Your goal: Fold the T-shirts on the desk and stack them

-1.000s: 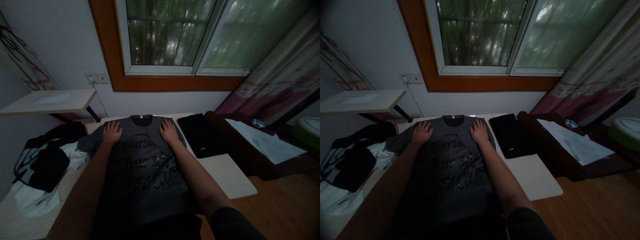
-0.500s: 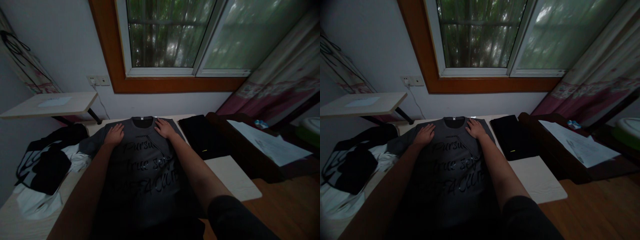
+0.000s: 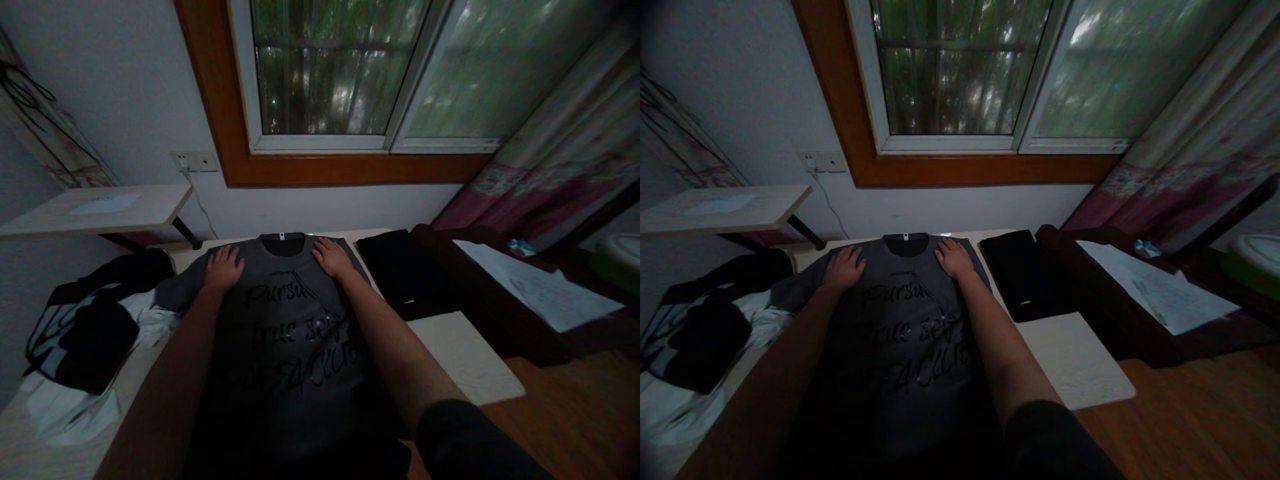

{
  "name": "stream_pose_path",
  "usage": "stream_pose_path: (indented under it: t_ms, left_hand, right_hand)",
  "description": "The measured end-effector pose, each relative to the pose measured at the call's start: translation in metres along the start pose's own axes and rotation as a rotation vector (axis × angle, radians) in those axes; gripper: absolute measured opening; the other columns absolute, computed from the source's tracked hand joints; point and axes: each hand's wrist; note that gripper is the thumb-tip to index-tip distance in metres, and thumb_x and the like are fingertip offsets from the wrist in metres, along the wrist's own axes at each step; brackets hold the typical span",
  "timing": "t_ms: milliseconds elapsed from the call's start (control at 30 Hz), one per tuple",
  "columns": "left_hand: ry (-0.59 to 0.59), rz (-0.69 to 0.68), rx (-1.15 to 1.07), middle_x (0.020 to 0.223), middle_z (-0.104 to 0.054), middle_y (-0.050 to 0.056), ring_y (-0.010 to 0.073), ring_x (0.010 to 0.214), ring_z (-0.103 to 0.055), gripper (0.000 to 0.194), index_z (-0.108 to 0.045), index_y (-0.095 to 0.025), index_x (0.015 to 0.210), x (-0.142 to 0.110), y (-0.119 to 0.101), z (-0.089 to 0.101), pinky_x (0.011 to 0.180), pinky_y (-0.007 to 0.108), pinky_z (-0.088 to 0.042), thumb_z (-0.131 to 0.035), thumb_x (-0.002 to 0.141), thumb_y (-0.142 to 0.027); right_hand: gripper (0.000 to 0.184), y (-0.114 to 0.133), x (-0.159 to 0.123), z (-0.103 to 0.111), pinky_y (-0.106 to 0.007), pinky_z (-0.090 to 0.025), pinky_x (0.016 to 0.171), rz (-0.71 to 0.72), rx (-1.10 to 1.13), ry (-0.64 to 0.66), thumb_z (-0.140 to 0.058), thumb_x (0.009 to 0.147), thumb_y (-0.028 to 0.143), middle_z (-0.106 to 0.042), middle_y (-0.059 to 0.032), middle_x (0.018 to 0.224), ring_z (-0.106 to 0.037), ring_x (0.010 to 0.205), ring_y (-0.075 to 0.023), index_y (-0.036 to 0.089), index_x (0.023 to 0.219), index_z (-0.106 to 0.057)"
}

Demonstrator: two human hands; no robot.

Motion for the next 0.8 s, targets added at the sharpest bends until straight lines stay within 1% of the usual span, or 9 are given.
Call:
stream_pose_path:
  t_ms: [133,200,300,467,567,667,800]
  left_hand:
    - [0.024,-0.006,0.012,0.169,-0.029,0.010,0.0298,0.156,-0.026,0.066,-0.038,-0.020,0.159,0.001,0.001,0.000,0.127,0.055,-0.019,-0.025,0.103,-0.051]
    - [0.048,-0.006,0.010,0.170,-0.026,0.011,0.0302,0.157,-0.023,0.068,-0.036,-0.019,0.160,0.003,0.002,0.000,0.127,0.056,-0.017,-0.024,0.103,-0.053]
    - [0.080,-0.006,-0.001,0.172,-0.021,0.009,0.0309,0.158,-0.019,0.070,-0.032,-0.020,0.162,0.004,0.003,-0.001,0.127,0.058,-0.015,-0.022,0.103,-0.056]
    - [0.110,-0.044,-0.013,0.173,-0.018,0.002,0.0328,0.159,-0.014,0.067,-0.029,-0.030,0.163,0.003,0.003,0.000,0.126,0.064,-0.012,-0.020,0.102,-0.059]
    - [0.132,-0.021,-0.014,0.173,-0.015,0.000,0.0334,0.159,-0.012,0.068,-0.027,-0.032,0.163,0.001,0.000,0.002,0.125,0.065,-0.012,-0.018,0.102,-0.059]
    - [0.138,0.022,-0.023,0.173,-0.014,0.001,0.0338,0.159,-0.012,0.068,-0.026,-0.033,0.163,0.001,-0.003,0.002,0.125,0.066,-0.013,-0.017,0.101,-0.061]
    - [0.109,0.080,-0.030,0.172,-0.018,0.006,0.0347,0.159,-0.015,0.068,-0.030,-0.030,0.162,-0.004,-0.008,-0.001,0.125,0.065,-0.014,-0.020,0.102,-0.060]
  right_hand:
    - [0.063,-0.004,0.005,-0.005,-0.049,-0.019,0.128,-0.002,0.004,0.083,-0.029,0.108,0.053,-0.032,-0.0093,0.167,-0.026,0.156,-0.0268,0.017,0.158,-0.042]
    - [0.065,-0.006,0.007,-0.006,-0.050,-0.017,0.128,-0.002,0.007,0.110,-0.027,0.107,0.055,-0.029,-0.0080,0.169,-0.023,0.157,-0.0265,0.019,0.160,-0.038]
    - [0.065,-0.007,0.006,-0.006,-0.051,-0.017,0.128,0.014,0.017,0.115,-0.027,0.107,0.057,-0.027,-0.0053,0.169,-0.021,0.158,-0.0271,0.022,0.160,-0.037]
    - [0.063,-0.009,0.002,-0.006,-0.054,-0.014,0.128,0.092,0.027,0.112,-0.026,0.106,0.058,-0.025,-0.0027,0.170,-0.021,0.158,-0.0268,0.027,0.160,-0.037]
    - [0.064,-0.010,0.003,-0.007,-0.055,-0.014,0.128,0.088,0.022,0.135,-0.026,0.106,0.059,-0.024,-0.0020,0.170,-0.020,0.158,-0.0267,0.028,0.161,-0.036]
    - [0.065,-0.009,0.006,-0.008,-0.055,-0.014,0.128,0.056,0.014,0.146,-0.027,0.105,0.060,-0.023,-0.0019,0.171,-0.019,0.158,-0.0272,0.028,0.161,-0.035]
    - [0.066,-0.007,0.005,-0.007,-0.055,-0.014,0.128,0.032,0.013,0.152,-0.026,0.105,0.061,-0.023,-0.0030,0.170,-0.019,0.158,-0.0267,0.026,0.161,-0.034]
Point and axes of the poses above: each hand's wrist, its own x-axis towards the middle knuckle, its own z-axis out of the back of the hand, y = z × x
